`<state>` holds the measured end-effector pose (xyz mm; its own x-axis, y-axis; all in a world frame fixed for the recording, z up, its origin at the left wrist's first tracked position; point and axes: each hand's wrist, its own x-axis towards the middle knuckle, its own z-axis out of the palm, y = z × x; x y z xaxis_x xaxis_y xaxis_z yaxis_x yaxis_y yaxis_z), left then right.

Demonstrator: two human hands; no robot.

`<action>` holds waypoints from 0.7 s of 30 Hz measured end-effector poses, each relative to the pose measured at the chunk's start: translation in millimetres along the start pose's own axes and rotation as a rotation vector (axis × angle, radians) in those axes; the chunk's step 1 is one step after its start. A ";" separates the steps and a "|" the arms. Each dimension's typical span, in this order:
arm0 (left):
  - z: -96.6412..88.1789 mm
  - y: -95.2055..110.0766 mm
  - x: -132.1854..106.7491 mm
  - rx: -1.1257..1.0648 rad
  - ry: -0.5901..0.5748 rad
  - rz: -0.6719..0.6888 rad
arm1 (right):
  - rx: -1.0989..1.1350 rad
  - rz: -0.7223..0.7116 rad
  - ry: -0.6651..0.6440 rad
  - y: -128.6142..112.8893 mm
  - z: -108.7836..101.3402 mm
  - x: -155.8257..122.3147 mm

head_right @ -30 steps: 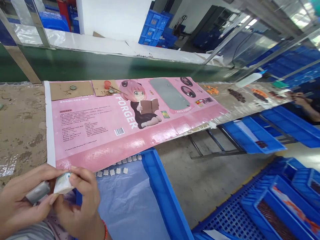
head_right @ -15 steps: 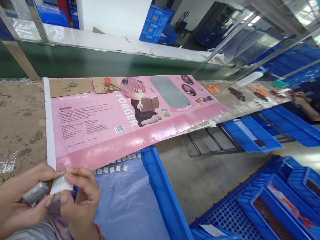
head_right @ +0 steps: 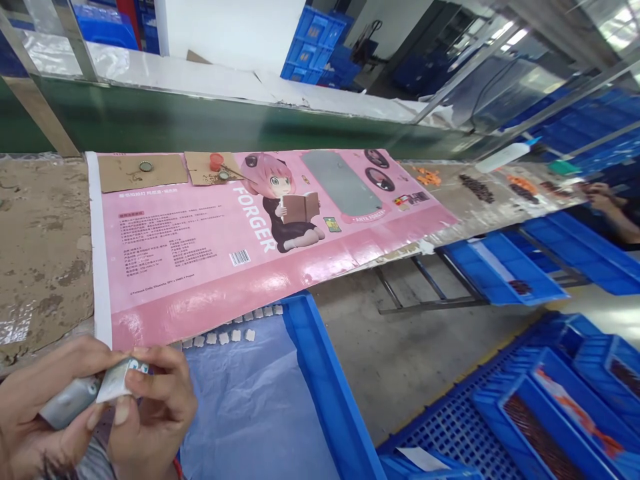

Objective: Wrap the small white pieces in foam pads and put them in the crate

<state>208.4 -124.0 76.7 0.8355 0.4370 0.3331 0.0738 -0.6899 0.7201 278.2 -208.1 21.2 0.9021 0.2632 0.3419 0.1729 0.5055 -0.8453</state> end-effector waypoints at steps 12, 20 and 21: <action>0.0 -11.2 1.3 -0.065 -0.033 -0.121 | -0.111 0.139 -0.052 -3.1 -7.7 2.3; 2.7 -2.4 -4.2 -0.200 0.029 -0.225 | -0.158 -0.020 -0.088 -8.2 -6.3 9.6; 1.9 -2.0 -3.4 -0.221 0.047 -0.247 | -0.152 -0.013 -0.091 -9.2 -7.2 11.0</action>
<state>206.4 -125.2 72.9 0.7806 0.6052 0.1561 0.1467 -0.4201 0.8955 289.4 -215.7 29.8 0.8610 0.3343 0.3832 0.2482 0.3815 -0.8904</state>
